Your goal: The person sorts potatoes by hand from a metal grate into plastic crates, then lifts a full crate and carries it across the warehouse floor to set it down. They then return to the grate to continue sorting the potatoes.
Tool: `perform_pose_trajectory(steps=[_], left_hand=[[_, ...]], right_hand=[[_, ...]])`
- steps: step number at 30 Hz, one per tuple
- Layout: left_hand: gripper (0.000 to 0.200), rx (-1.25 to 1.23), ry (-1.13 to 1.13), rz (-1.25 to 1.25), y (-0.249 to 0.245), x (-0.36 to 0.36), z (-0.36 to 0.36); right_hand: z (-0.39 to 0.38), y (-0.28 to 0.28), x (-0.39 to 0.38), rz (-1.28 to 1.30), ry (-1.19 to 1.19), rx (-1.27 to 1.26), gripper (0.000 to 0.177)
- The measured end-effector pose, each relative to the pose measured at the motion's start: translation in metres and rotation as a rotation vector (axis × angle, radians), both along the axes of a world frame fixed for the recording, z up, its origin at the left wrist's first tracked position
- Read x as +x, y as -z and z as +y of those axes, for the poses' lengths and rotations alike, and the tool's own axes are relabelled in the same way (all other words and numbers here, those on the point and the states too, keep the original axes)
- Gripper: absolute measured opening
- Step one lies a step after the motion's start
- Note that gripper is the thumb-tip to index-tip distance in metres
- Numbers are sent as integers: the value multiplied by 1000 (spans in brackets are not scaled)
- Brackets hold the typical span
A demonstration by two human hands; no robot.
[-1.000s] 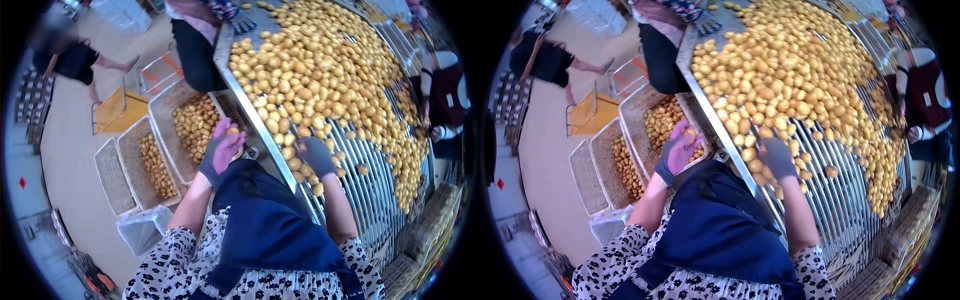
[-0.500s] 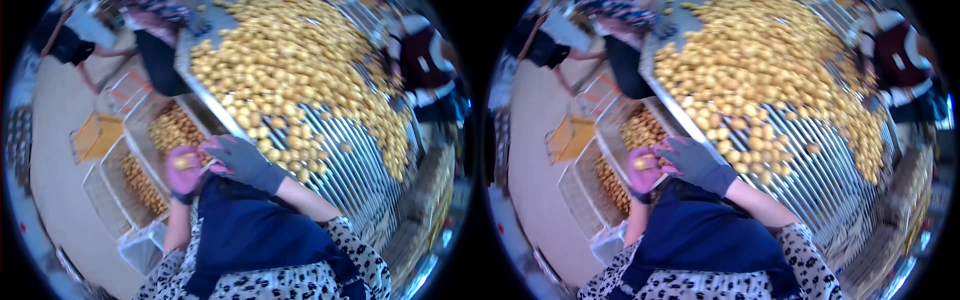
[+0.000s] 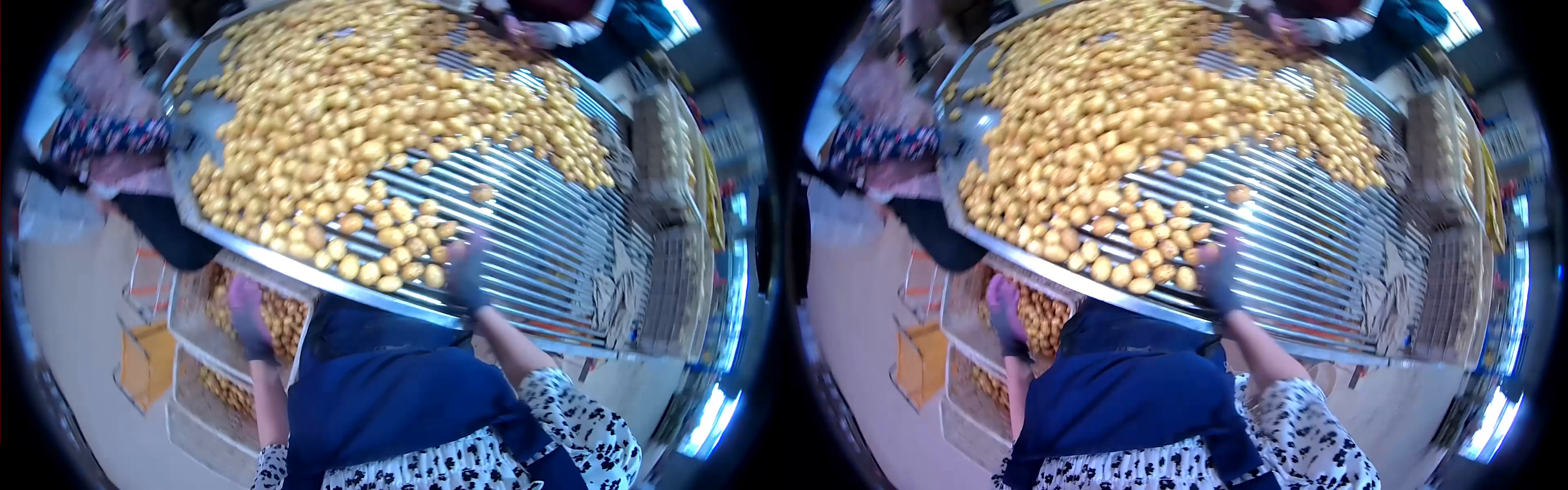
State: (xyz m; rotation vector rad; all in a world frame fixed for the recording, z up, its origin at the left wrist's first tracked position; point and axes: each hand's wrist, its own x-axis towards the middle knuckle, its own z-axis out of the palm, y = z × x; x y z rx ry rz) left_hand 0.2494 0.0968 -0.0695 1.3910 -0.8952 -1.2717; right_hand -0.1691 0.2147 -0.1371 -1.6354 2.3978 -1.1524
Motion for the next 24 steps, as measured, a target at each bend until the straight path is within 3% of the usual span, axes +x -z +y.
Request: perform_pose_trajectory(steps=[1, 2, 3, 5, 7, 8, 9, 11, 13, 15, 18, 21, 22, 23, 24], left_hand=[[43, -73, 295, -225, 4, -32, -9], [48, -368, 452, -560, -12, -70, -15], [53, -680, 588, -894, -34, -104, -18], [65, -796, 802, -1118, -55, -145, -15], [66, -837, 861, -1125, -32, -156, -12], [64, -745, 957, -1175, -31, -160, -13], [58, -770, 962, -1234, -26, -160, -13], [52, -766, 997, -1262, -19, -156, -17], [33, -710, 975, -1108, -29, -160, -21], [29, -709, 953, -1124, -31, -161, -22], [28, -692, 888, -1116, -36, -169, -20], [28, -557, 889, -1082, -44, -180, -22], [31, -609, 844, -1106, -42, -182, -19], [31, -623, 854, -1109, -43, -184, -17], [33, -686, 811, -1139, -44, -188, -16]], right_hand=[[-28, -1, 32, 30, 1, 77, 64], [-53, -23, 68, 127, 96, 27, 68], [-79, -3, 85, 188, 157, -11, 74], [-113, -38, 110, -445, -1, 181, 81], [-124, -65, 101, -1081, -345, 96, 73], [-122, -74, 84, -1122, -533, 37, 61], [-117, -79, 67, -815, -497, 47, 51], [-107, -98, 14, 126, -244, 1, 57], [-94, -97, -40, 167, -75, 24, 57], [-86, -93, -65, 298, 187, 278, 57], [-92, -52, -87, 184, 92, 253, 58], [-114, -39, -54, 8, 198, 115, 54], [-129, -9, -24, 164, 276, -39, 51], [-139, 5, 2, -195, 48, -133, 51], [-151, 18, 39, -306, -92, -224, 56]])
